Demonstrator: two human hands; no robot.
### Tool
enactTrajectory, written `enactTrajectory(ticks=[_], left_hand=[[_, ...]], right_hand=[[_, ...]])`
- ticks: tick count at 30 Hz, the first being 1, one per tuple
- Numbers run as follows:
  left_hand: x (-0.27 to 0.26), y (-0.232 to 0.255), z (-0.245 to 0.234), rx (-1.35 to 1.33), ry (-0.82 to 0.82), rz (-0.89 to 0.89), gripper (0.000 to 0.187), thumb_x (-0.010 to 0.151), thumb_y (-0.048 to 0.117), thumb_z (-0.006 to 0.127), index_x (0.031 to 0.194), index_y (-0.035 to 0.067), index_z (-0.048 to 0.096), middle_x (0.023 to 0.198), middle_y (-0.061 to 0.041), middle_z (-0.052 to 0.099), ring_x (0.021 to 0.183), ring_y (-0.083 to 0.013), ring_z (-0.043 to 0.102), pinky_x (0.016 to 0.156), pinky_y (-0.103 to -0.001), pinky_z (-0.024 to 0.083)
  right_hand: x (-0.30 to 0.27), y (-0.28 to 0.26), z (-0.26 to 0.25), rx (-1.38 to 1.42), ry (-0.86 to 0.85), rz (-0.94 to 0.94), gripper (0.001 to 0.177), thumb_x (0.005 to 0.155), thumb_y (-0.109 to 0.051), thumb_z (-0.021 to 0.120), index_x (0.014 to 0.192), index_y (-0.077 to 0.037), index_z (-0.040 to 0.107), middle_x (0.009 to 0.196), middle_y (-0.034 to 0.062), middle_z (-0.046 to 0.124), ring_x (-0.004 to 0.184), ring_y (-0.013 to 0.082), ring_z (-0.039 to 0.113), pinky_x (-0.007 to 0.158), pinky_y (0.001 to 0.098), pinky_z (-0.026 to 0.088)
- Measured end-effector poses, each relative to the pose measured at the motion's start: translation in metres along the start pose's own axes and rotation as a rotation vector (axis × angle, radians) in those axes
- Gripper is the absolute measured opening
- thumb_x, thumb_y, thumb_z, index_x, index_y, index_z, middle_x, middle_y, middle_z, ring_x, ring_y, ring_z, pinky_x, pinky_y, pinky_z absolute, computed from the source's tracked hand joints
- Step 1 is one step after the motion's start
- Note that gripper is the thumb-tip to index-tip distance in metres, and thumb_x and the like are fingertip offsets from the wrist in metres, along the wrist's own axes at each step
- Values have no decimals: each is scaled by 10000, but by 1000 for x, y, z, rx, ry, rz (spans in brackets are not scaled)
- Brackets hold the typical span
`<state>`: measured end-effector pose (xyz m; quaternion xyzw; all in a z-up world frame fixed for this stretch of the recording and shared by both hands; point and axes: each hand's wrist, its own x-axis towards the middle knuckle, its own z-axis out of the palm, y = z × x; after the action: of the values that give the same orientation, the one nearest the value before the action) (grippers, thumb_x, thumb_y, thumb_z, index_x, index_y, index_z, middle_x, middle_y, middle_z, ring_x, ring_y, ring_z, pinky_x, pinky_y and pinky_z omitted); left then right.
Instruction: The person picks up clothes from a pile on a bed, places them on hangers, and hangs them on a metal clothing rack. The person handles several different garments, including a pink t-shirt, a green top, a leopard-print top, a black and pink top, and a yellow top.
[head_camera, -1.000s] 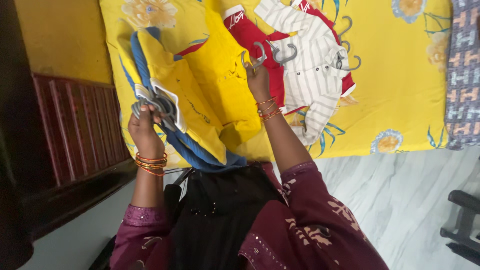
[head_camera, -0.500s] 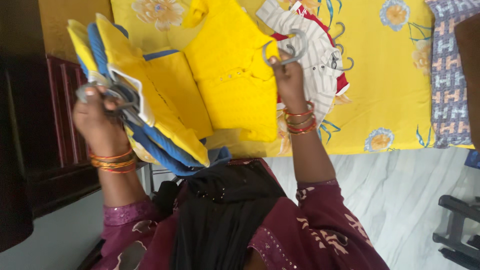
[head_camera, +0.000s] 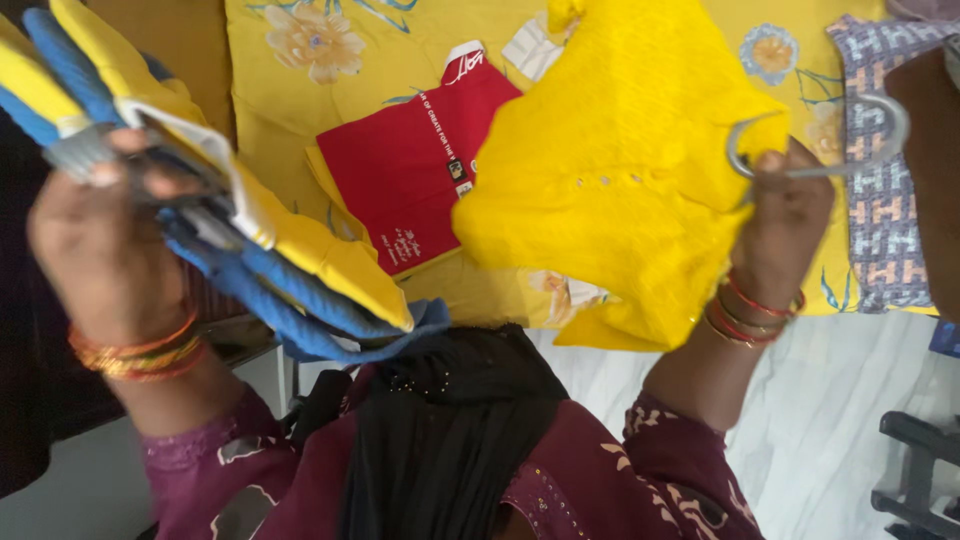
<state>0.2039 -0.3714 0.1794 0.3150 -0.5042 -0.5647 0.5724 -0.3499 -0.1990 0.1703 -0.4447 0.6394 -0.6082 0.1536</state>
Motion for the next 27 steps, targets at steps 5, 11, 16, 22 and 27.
enactTrajectory(ticks=[5,11,16,22,27], left_hand=[[48,-86,57,40,-80,-92,129,1161,58,612,1244,-31,653,1061,-49,685,961,-137,666,921,-313,567],[98,-279,113,13,18,-396,116,1038,74,599,1135,11,583,952,-63,724,854,-154,721,744,-280,604],[129,-452,175,-14,82,-466,89,991,75,567,1060,20,581,888,-60,731,715,-152,681,603,-294,557],[125,-546,234,170,-16,-508,184,940,127,650,1091,23,668,897,-78,754,779,-146,719,644,-280,556],[129,-554,249,425,-140,-709,343,888,255,673,1116,2,630,964,-135,709,774,-234,694,652,-378,564]], right_hand=[[-16,-29,-59,-104,70,-88,384,1226,-237,639,952,22,564,797,-36,466,703,54,363,623,245,239],[-43,-35,-107,13,178,-10,325,1193,-211,641,1004,40,557,837,-4,505,712,62,390,647,251,257],[-52,-16,-134,-53,206,89,290,1217,-164,626,1061,80,619,875,13,550,743,63,409,673,245,285],[-45,1,-146,-157,191,202,302,1204,-178,630,1061,89,631,777,-31,506,694,30,400,634,203,288],[-25,5,-137,-220,115,258,349,1137,-252,636,1272,68,679,807,-50,555,690,20,427,654,222,305]])
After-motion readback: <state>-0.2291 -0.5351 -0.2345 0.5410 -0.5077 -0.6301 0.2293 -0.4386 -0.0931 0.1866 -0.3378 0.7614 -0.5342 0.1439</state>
